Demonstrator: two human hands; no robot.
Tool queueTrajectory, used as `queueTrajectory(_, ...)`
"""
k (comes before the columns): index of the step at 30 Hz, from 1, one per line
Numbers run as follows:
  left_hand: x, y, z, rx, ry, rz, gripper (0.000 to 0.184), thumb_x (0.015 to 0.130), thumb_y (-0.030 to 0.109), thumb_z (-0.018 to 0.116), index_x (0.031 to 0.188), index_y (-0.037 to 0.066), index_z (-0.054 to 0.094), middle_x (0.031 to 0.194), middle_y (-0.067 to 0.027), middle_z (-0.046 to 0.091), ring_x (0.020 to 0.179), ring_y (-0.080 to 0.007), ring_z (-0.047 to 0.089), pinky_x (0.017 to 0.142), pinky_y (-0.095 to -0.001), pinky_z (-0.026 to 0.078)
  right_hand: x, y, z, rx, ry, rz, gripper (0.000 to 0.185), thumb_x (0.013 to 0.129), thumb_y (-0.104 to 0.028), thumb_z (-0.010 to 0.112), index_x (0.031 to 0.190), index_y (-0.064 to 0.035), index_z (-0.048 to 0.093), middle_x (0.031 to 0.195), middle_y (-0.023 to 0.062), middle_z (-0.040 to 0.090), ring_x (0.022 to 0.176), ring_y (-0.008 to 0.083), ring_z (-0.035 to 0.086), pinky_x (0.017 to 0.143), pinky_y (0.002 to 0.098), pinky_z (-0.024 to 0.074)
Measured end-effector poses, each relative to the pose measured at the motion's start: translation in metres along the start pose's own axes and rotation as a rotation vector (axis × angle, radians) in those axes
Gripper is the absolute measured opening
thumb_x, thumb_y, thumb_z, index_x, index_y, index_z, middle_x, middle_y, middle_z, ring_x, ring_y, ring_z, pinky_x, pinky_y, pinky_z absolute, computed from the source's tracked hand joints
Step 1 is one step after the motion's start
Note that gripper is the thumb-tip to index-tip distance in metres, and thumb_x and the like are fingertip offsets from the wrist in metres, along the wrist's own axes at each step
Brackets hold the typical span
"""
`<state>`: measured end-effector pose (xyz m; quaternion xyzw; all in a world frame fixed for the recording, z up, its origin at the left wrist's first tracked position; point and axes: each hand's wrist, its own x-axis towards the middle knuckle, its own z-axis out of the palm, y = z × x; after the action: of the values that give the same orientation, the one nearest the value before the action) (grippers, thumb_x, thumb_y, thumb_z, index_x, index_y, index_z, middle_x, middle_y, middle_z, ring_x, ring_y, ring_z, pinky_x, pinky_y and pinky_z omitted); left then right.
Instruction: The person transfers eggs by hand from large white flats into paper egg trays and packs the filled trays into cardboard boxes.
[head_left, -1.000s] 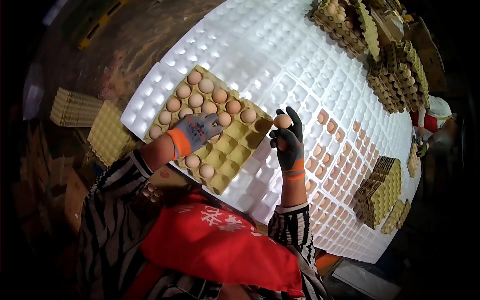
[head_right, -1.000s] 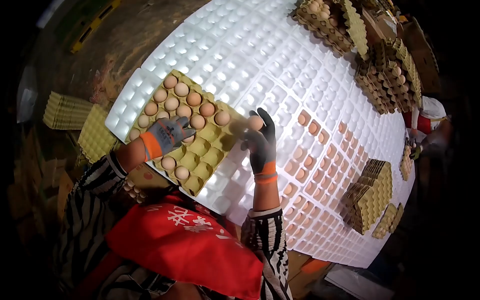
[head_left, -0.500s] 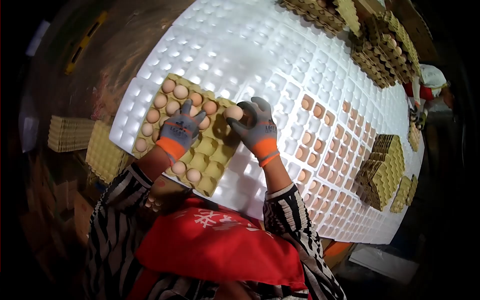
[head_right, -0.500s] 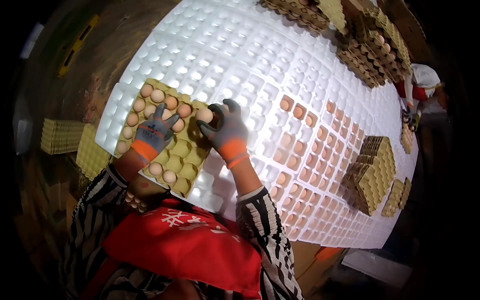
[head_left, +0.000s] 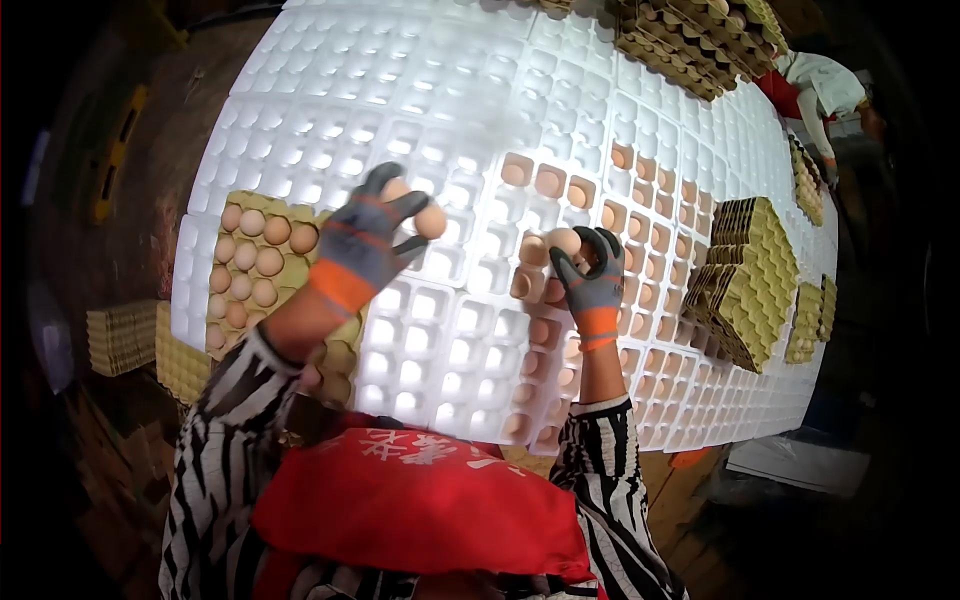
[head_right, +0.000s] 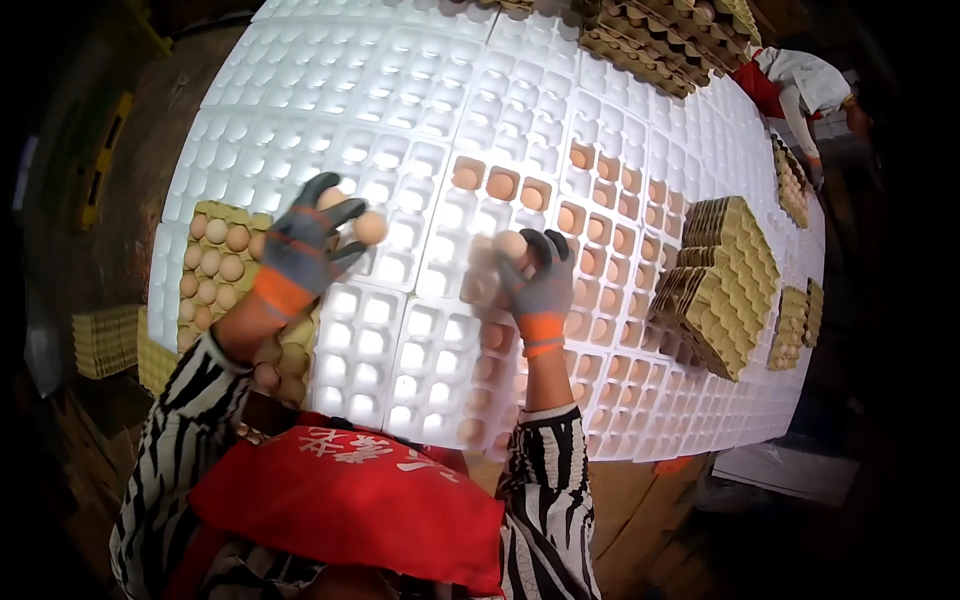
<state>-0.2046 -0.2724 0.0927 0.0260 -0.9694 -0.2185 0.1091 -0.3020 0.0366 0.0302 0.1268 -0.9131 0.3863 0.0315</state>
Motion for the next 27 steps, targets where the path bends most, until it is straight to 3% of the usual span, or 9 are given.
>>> queueTrajectory(2, 0.036, 0.032, 0.051, -0.003, -0.006, 0.011, 0.046, 0.075, 0.027, 0.078, 0.118, 0.015, 0.068, 0.134, -0.0158, 0.052, 0.110, -0.0332, 0.062, 0.088, -0.0424, 0.055, 0.018, -0.017, 0.007, -0.014, 0.076, -0.057, 0.036, 0.076, -0.015, 0.081, 0.109, -0.0066, 0.067, 0.110, 0.0085, 0.060, 0.093, 0.0257, 0.063, 0.084, 0.0347, 0.0524)
queueTrajectory(6, 0.082, 0.065, 0.118, 0.204, -0.278, -0.087, 0.042, 0.079, 0.031, 0.078, 0.117, 0.019, 0.066, 0.135, -0.0123, 0.049, 0.100, -0.0334, 0.063, 0.078, -0.0438, 0.057, 0.041, 0.001, 0.031, -0.157, -0.007, 0.109, 0.046, 0.075, -0.023, 0.083, 0.117, -0.0146, 0.066, 0.132, 0.0120, 0.052, 0.105, 0.0298, 0.061, 0.090, 0.0385, 0.0525)
queueTrajectory(10, 0.073, 0.049, 0.124, 0.316, -0.320, -0.139, 0.041, 0.084, 0.030, 0.073, 0.123, 0.020, 0.062, 0.131, -0.0120, 0.049, 0.100, -0.0328, 0.062, 0.075, -0.0432, 0.058, 0.037, 0.039, 0.030, 0.306, -0.025, 0.143, 0.039, 0.088, -0.015, 0.072, 0.125, -0.0081, 0.065, 0.114, 0.0075, 0.063, 0.099, 0.0195, 0.062, 0.087, 0.0310, 0.0517)
queueTrajectory(13, 0.064, 0.032, 0.122, 0.056, -0.170, -0.148, 0.045, 0.090, 0.024, 0.067, 0.134, 0.021, 0.058, 0.128, -0.0142, 0.055, 0.104, -0.0345, 0.061, 0.084, -0.0444, 0.055, 0.044, 0.060, 0.013, 0.869, -0.125, 0.372, 0.039, 0.097, -0.012, 0.059, 0.135, -0.0029, 0.058, 0.112, 0.0026, 0.066, 0.093, 0.0124, 0.060, 0.080, 0.0269, 0.0510)
queueTrajectory(16, 0.073, 0.015, 0.125, -0.365, 0.131, -0.125, 0.048, 0.090, 0.010, 0.065, 0.137, 0.012, 0.057, 0.125, -0.0175, 0.060, 0.107, -0.0345, 0.059, 0.093, -0.0422, 0.048, 0.039, 0.054, 0.011, 0.816, -0.120, 0.119, 0.041, 0.100, -0.016, 0.052, 0.139, -0.0017, 0.053, 0.119, 0.0083, 0.064, 0.102, 0.0161, 0.062, 0.087, 0.0295, 0.0523)
queueTrajectory(18, 0.092, 0.010, 0.126, -0.438, 0.293, -0.012, 0.048, 0.088, 0.006, 0.062, 0.135, 0.011, 0.058, 0.126, -0.0171, 0.059, 0.112, -0.0336, 0.057, 0.095, -0.0410, 0.047, 0.032, 0.016, 0.007, 1.096, -0.266, 0.367, 0.041, 0.099, -0.014, 0.053, 0.137, -0.0016, 0.053, 0.122, 0.0097, 0.062, 0.107, 0.0186, 0.063, 0.092, 0.0313, 0.0523)
queueTrajectory(21, 0.116, -0.015, 0.168, -0.205, 0.124, 0.092, 0.046, 0.090, 0.014, 0.059, 0.136, 0.013, 0.057, 0.137, -0.0134, 0.055, 0.129, -0.0325, 0.049, 0.110, -0.0435, 0.037, 0.002, -0.003, 0.047, 0.329, -0.207, -0.246, 0.043, 0.091, -0.003, 0.061, 0.133, -0.0041, 0.057, 0.128, 0.0105, 0.061, 0.115, 0.0230, 0.061, 0.095, 0.0332, 0.0507)
queueTrajectory(24, 0.110, -0.012, 0.164, -0.030, -0.030, 0.086, 0.046, 0.093, 0.031, 0.060, 0.136, 0.015, 0.057, 0.145, -0.0107, 0.051, 0.138, -0.0318, 0.042, 0.118, -0.0494, 0.027, 0.001, -0.013, 0.077, 0.043, -0.165, -0.546, 0.048, 0.086, 0.001, 0.064, 0.133, -0.0043, 0.058, 0.132, 0.0185, 0.058, 0.129, 0.0369, 0.051, 0.102, 0.0437, 0.0469)
queueTrajectory(27, 0.068, -0.011, 0.086, -0.109, 0.103, 0.114, 0.042, 0.092, 0.024, 0.061, 0.134, 0.015, 0.059, 0.138, -0.0120, 0.056, 0.131, -0.0337, 0.049, 0.112, -0.0463, 0.036, -0.007, -0.025, 0.072, 0.197, -0.163, -0.499, 0.045, 0.088, -0.002, 0.062, 0.133, -0.0032, 0.058, 0.133, 0.0168, 0.059, 0.125, 0.0343, 0.055, 0.102, 0.0413, 0.0468)
